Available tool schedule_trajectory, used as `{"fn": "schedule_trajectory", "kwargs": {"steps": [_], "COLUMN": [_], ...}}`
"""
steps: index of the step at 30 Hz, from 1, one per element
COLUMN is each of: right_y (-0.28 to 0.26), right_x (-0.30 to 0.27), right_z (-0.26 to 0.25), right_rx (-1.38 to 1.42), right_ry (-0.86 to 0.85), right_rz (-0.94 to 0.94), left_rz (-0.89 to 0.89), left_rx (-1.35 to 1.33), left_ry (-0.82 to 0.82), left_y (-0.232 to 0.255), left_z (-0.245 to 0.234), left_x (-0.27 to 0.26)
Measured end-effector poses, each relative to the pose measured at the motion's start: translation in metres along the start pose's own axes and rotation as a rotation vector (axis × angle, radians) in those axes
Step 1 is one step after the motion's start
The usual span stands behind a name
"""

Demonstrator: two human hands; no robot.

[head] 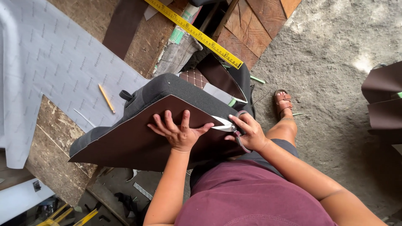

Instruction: Trimming excess leather fabric from a car seat component using scissors to ensure a proper fit.

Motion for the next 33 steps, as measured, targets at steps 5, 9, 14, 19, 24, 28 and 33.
{"fn": "schedule_trajectory", "kwargs": {"steps": [5,9,14,19,24,28,33], "right_y": [0.004,0.016,0.017,0.009,0.002,-0.01,-0.005], "right_x": [-0.008,-0.03,-0.029,-0.011,-0.004,0.013,0.009], "right_z": [-0.005,-0.005,0.0,0.0,-0.003,-0.002,0.0], "right_rx": [0.032,-0.001,0.028,0.047,0.06,0.015,0.042], "right_ry": [-0.007,-0.011,0.033,0.068,0.064,0.052,0.049], "right_rz": [-0.016,0.004,-0.021,-0.039,-0.059,-0.05,-0.04], "left_rz": [-0.02,-0.019,-0.016,-0.015,-0.024,-0.02,-0.022], "left_rx": [-0.022,-0.022,-0.014,-0.015,-0.025,-0.037,-0.039], "left_ry": [-0.057,-0.087,-0.108,-0.101,-0.096,-0.085,-0.063], "left_y": [0.0,0.0,-0.001,-0.002,-0.001,0.0,0.001], "left_z": [0.001,0.0,0.0,0.002,0.002,0.003,0.005], "left_x": [-0.005,-0.003,-0.002,-0.005,-0.004,-0.003,-0.004]}}
Point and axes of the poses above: each hand's wrist, its own x-axis towards the middle knuckle, its own z-axis out of the palm, y = z × x, the point moved 4 cm from there along x, towards the middle knuckle, and after that the axes turned 11 degrees about -x, right-handed, at the moved point
